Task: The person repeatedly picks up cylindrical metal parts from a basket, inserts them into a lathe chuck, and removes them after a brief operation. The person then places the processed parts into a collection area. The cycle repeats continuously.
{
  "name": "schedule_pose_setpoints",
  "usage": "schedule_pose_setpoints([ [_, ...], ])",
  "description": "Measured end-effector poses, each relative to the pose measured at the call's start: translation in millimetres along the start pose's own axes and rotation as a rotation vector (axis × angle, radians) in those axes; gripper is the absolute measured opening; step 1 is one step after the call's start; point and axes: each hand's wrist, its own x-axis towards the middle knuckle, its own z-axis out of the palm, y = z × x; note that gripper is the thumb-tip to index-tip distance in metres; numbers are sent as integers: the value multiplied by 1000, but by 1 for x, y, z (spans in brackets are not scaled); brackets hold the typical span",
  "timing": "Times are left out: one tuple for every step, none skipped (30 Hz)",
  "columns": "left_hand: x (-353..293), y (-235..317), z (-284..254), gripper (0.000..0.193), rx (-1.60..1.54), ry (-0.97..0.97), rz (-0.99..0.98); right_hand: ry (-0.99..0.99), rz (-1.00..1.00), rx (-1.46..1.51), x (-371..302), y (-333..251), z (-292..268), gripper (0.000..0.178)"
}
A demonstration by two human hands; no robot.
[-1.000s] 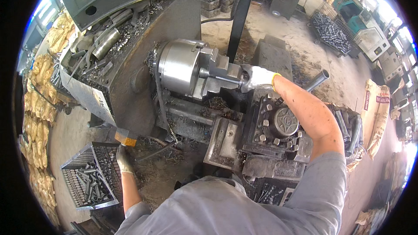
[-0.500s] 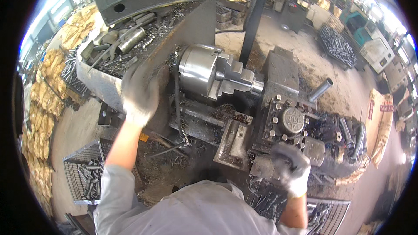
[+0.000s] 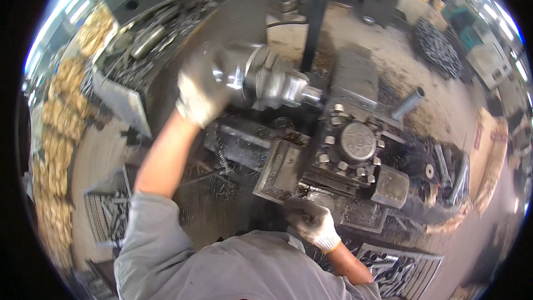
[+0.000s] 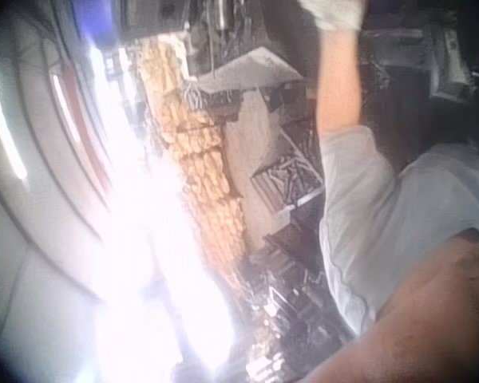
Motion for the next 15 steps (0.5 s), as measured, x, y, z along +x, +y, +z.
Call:
schedule_pose_setpoints([
  [-58,23,-5,16,-19,-175,-146,-66,28,-6,5,4,11,30],
  [-118,39,-13,14,-93,-331,-209,-169,61,-29,13,8,26,29],
  [-183,49,-24,14,-225,-419,-355,-190,-109,-19,22,12,43,29],
  [-251,56,-41,19,-167,-577,-596,-277,-93,-2,30,16,61,29],
  [-322,64,-66,21,-113,-483,-812,-379,-79,11,37,18,81,29],
  [-394,75,-95,24,-89,-428,-1058,-477,-41,19,43,21,103,29],
  [-466,94,-132,25,70,-284,-1236,-578,-8,50,47,22,125,31],
  [-539,121,-173,27,187,-196,-1437,-656,86,114,46,22,149,32],
  [-608,155,-215,28,237,124,-1766,-714,129,85,45,22,175,33],
  [-675,202,-257,29,241,469,-2042,-775,207,37,40,22,203,33],
  [-738,267,-294,25,454,650,-2150,-876,214,40,37,23,237,33],
  [-794,333,-332,19,704,502,-2161,-963,167,-14,28,23,270,32],
  [-838,405,-353,26,1061,552,-2328,-1054,154,-68,16,23,306,32],
  [-870,480,-369,28,1071,1285,-2314,-1101,153,-154,2,26,341,31],
  [-894,549,-386,30,1142,1907,-2136,-1152,163,-216,-17,29,379,32],
])
